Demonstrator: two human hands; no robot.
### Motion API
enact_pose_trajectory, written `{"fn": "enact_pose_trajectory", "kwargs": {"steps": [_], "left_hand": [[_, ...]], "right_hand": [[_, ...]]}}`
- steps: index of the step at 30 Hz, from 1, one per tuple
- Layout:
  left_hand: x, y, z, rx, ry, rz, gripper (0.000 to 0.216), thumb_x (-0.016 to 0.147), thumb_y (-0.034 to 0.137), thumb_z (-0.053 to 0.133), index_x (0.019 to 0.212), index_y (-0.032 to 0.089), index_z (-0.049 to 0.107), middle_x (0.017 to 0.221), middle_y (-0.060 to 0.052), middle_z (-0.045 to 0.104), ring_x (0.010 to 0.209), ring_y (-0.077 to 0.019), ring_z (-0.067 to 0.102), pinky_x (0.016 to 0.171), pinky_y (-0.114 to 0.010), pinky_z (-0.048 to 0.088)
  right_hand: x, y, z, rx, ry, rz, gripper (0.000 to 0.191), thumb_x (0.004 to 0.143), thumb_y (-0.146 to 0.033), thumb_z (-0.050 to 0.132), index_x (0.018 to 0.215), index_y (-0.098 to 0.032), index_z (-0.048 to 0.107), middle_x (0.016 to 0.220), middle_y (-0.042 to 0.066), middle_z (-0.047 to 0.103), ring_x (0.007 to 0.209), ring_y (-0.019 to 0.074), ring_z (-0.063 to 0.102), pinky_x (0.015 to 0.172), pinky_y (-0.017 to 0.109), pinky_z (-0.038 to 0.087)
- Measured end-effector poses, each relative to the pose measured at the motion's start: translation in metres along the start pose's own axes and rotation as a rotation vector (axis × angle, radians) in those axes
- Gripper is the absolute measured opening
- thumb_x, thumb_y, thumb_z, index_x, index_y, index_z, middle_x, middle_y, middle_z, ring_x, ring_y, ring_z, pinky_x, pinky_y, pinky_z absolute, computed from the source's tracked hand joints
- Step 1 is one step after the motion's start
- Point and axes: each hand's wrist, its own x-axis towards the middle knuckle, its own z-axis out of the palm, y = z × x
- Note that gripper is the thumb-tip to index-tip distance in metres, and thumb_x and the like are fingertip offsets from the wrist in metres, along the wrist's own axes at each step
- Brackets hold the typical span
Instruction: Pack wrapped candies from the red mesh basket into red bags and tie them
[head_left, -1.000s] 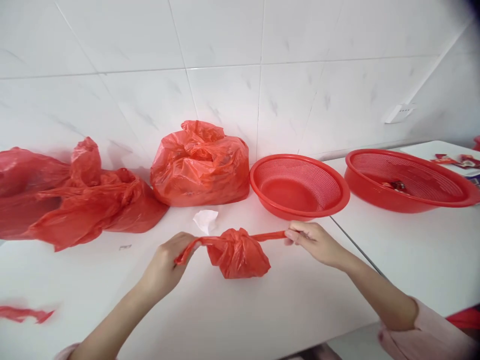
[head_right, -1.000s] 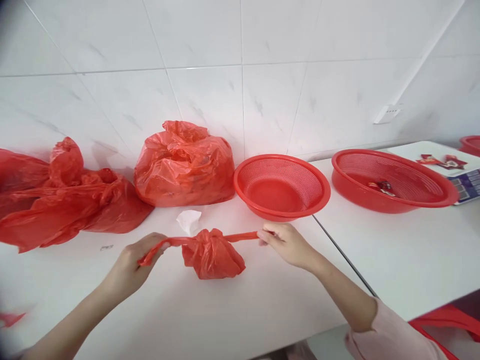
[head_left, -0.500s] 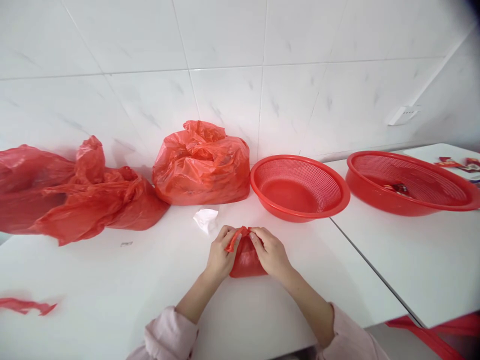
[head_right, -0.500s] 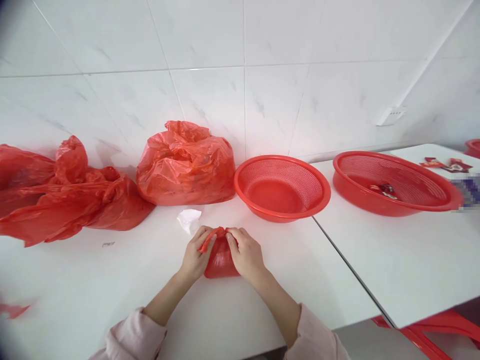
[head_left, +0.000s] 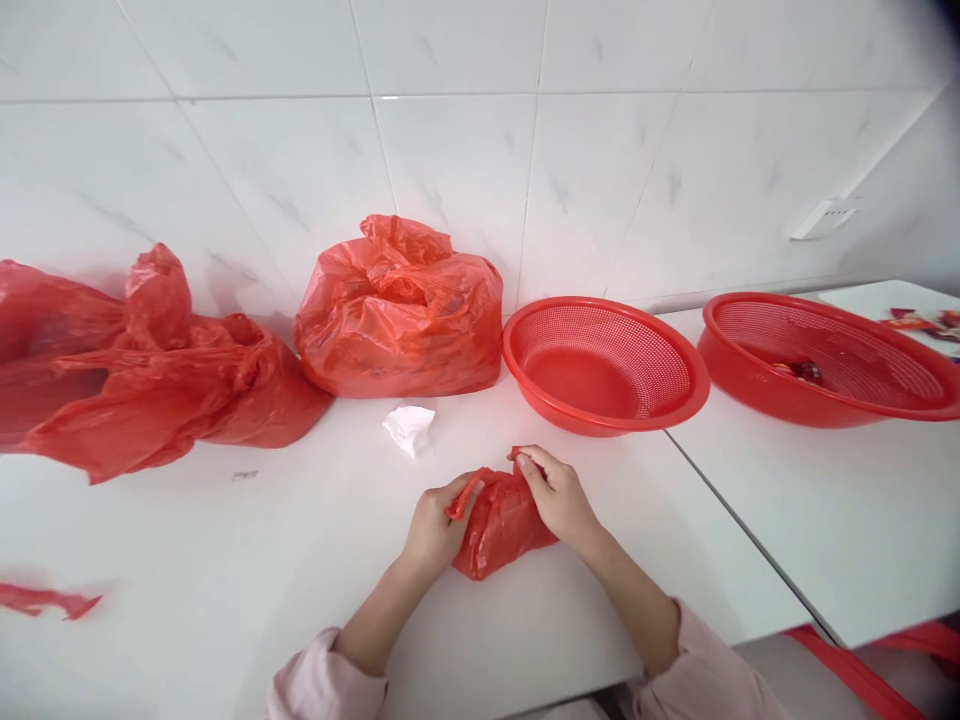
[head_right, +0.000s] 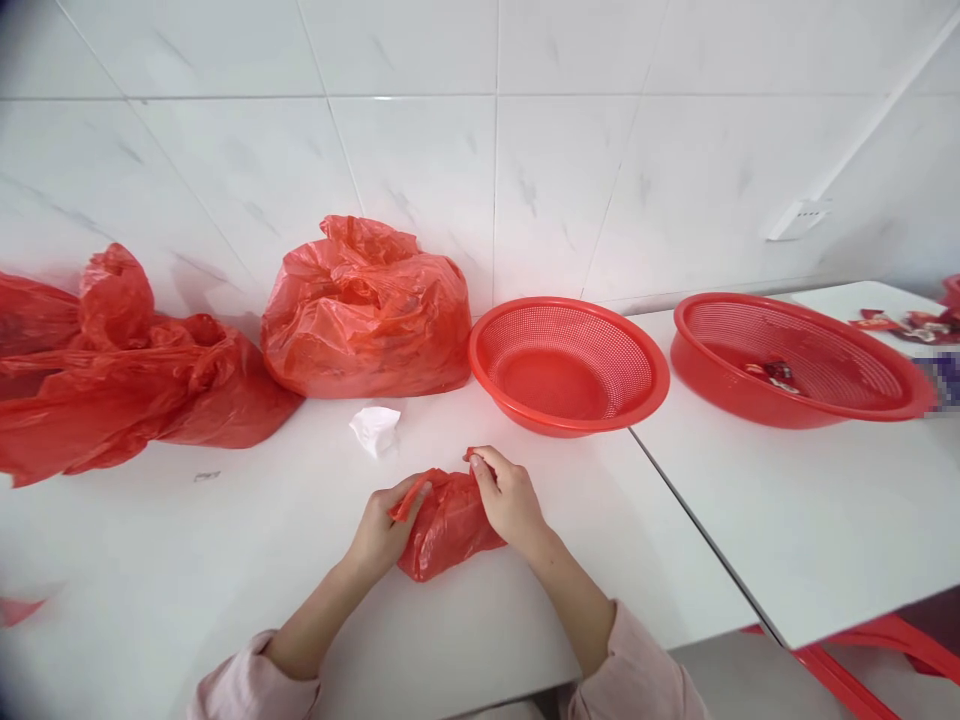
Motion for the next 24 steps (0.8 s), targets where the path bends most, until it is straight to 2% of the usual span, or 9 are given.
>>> {"fn": "enact_pose_trajectory", "kwargs": {"steps": [4,6,9,11,14,16,20,24], "left_hand": [[-0.011,0.005,-0.011,-0.012,-0.066,0.087,0.037,0.098,0.038,0.039,0.101,0.02,0.071,0.081,-0.003,0.069,0.068,-0.0152,0.062,0.063,-0.024,0.049],[-0.014,0.002,-0.016,0.007,-0.064,0.143,0.034,0.097,0.037,0.042,0.098,0.02,0.071,0.078,-0.004,0.067,0.066,-0.0145,0.059,0.062,-0.024,0.047],[-0.017,-0.006,-0.02,0.052,-0.03,0.222,0.029,0.095,0.034,0.047,0.093,0.02,0.071,0.068,-0.002,0.058,0.059,-0.0123,0.051,0.058,-0.023,0.042],[-0.02,-0.012,-0.021,0.075,-0.028,0.259,0.027,0.094,0.031,0.048,0.088,0.02,0.071,0.064,0.0,0.052,0.055,-0.0108,0.045,0.055,-0.022,0.038],[-0.025,-0.015,-0.021,0.089,-0.062,0.286,0.025,0.094,0.029,0.049,0.083,0.019,0.069,0.062,0.001,0.051,0.053,-0.0101,0.043,0.053,-0.022,0.036],[-0.029,-0.012,-0.022,0.083,-0.1,0.287,0.024,0.094,0.028,0.049,0.084,0.019,0.068,0.063,0.0,0.055,0.054,-0.0101,0.046,0.053,-0.021,0.037],[-0.033,-0.005,-0.027,0.047,-0.155,0.246,0.027,0.096,0.029,0.046,0.083,0.017,0.067,0.068,-0.001,0.062,0.056,-0.0103,0.052,0.056,-0.021,0.042],[-0.029,-0.001,-0.026,0.032,-0.101,0.155,0.035,0.097,0.035,0.042,0.075,0.017,0.063,0.064,0.0,0.057,0.056,-0.0111,0.051,0.055,-0.022,0.042]], "right_hand": [[-0.006,-0.009,-0.014,0.104,-0.075,0.02,0.03,0.096,-0.042,0.042,0.105,-0.023,0.064,0.108,0.004,0.069,0.098,0.0184,0.064,0.088,0.031,0.048],[-0.009,-0.016,-0.02,0.124,-0.163,0.044,0.028,0.094,-0.041,0.049,0.114,-0.025,0.061,0.113,0.004,0.067,0.103,0.0183,0.062,0.092,0.031,0.047],[-0.014,-0.025,-0.028,0.149,-0.331,0.077,0.039,0.088,-0.039,0.059,0.125,-0.027,0.053,0.117,0.003,0.063,0.103,0.0179,0.061,0.093,0.032,0.047],[-0.016,-0.027,-0.032,0.189,-0.44,0.101,0.045,0.086,-0.034,0.062,0.129,-0.027,0.049,0.112,0.003,0.063,0.098,0.0171,0.061,0.088,0.031,0.048],[-0.018,-0.025,-0.038,0.234,-0.585,0.147,0.056,0.085,-0.027,0.063,0.136,-0.027,0.041,0.09,0.0,0.061,0.082,0.0142,0.059,0.076,0.028,0.049],[-0.019,-0.022,-0.043,0.22,-0.6,0.141,0.058,0.086,-0.025,0.062,0.139,-0.027,0.039,0.081,-0.003,0.055,0.075,0.0124,0.054,0.072,0.027,0.046],[-0.02,-0.012,-0.055,0.211,-0.565,0.081,0.058,0.088,-0.024,0.059,0.142,-0.028,0.036,0.076,-0.005,0.047,0.071,0.0107,0.046,0.071,0.025,0.043],[-0.016,-0.005,-0.057,0.209,-0.482,0.085,0.054,0.09,-0.03,0.058,0.141,-0.028,0.039,0.078,-0.004,0.049,0.071,0.0112,0.048,0.071,0.026,0.044]]}}
